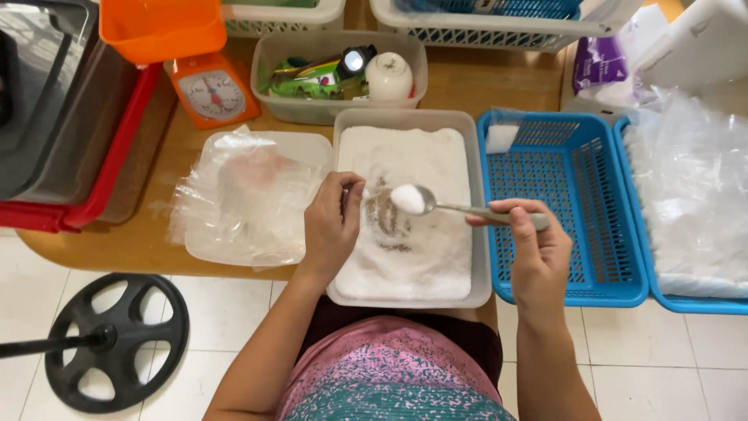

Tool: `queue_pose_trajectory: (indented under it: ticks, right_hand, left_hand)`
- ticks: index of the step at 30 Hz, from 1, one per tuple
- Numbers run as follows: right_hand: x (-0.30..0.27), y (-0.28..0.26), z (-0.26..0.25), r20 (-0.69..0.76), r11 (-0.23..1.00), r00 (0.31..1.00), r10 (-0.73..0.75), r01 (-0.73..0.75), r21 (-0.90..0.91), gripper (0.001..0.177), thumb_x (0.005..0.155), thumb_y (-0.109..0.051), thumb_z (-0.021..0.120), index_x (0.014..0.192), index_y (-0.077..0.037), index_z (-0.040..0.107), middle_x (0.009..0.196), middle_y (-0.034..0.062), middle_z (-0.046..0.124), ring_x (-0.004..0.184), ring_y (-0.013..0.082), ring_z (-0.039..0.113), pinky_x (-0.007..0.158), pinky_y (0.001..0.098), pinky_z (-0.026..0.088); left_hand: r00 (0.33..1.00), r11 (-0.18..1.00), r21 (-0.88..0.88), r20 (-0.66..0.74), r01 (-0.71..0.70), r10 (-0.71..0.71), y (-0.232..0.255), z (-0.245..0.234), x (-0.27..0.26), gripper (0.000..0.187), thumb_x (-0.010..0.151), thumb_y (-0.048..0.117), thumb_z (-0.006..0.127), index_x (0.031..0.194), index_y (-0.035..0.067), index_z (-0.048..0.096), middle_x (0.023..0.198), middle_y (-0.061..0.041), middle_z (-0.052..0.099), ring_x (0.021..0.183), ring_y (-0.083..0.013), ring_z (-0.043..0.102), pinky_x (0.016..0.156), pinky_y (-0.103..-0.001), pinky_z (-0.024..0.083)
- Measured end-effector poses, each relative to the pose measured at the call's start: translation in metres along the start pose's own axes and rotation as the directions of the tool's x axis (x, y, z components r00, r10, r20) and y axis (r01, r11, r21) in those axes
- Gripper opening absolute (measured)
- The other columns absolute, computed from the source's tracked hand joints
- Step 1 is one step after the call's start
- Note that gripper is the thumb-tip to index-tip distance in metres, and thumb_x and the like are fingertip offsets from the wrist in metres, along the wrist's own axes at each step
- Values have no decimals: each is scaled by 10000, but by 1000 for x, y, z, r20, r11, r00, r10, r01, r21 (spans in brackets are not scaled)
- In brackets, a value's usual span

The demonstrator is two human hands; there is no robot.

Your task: Filling small plastic bags with white powder using a spoon and placing them in a basket

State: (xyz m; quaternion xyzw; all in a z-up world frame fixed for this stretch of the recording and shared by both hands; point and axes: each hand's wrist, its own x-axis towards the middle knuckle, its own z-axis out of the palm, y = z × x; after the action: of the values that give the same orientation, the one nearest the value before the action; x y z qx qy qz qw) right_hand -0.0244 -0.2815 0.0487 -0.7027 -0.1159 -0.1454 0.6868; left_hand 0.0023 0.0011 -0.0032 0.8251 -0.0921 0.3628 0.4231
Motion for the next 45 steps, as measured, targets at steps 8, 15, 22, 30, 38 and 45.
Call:
queue_pose_trajectory:
  ticks: [8,15,22,30,38,45]
  right_hand:
    - [6,6,19,-9,998,998,-64,64,23,271,1218,-143,494,1162,37,689,988,277,829,1012,334,854,1154,429,565]
    - [8,6,40,67,996,994,-88,89,-6,267,1212,-145,497,1170,28,696,958,259,843,1055,283,829,1175,397,506]
    - [7,10,65,159,932,966,-206,243,-268,257,1208,-225,546,1226,-128,783,1062,31,896,1121,212,763,1195,361,343]
    - [0,-4,71,276,813,875,-398,475,-337,270,1159,-90,624,1297,-204,826,1220,-55,866,1113,151,801,1200,422,290]
    - [10,-26,-9,255,698,868,-427,495,-517,262,1248,-184,576,1310,-108,819,1198,20,856,1083,239,790,1147,423,330]
    - [9,18,-37,412,502,905,-110,408,-762,224,1231,-248,644,1297,-265,857,1128,-117,813,1075,181,696,1097,484,279]
  left_hand:
    - [1000,1000,-12,-8,19,-19,3,-1,1,86,1177,149,647,1117,105,691,849,-29,667,668,-194,631,651,-314,570]
    - [1000,1000,1,0,0,0,2,2,0,82,1165,157,664,1107,113,702,850,-17,686,682,-189,646,647,-305,574]
    - [999,1000,13,41,-13,13,-3,3,-1,86,1170,182,663,1108,141,707,859,7,681,741,-201,698,694,-296,595]
    - [979,914,-372,-54,164,-198,-1,-7,0,125,1212,85,523,1334,75,550,911,-37,621,702,-117,622,700,-292,590]
    - [975,890,-419,-48,177,-216,-9,-20,23,193,1218,86,542,1407,84,507,938,-35,564,671,-110,618,663,-261,560]
    - [986,929,-336,-10,153,-165,3,-46,58,131,1232,81,532,1355,91,490,934,-13,532,782,-114,530,676,-266,467]
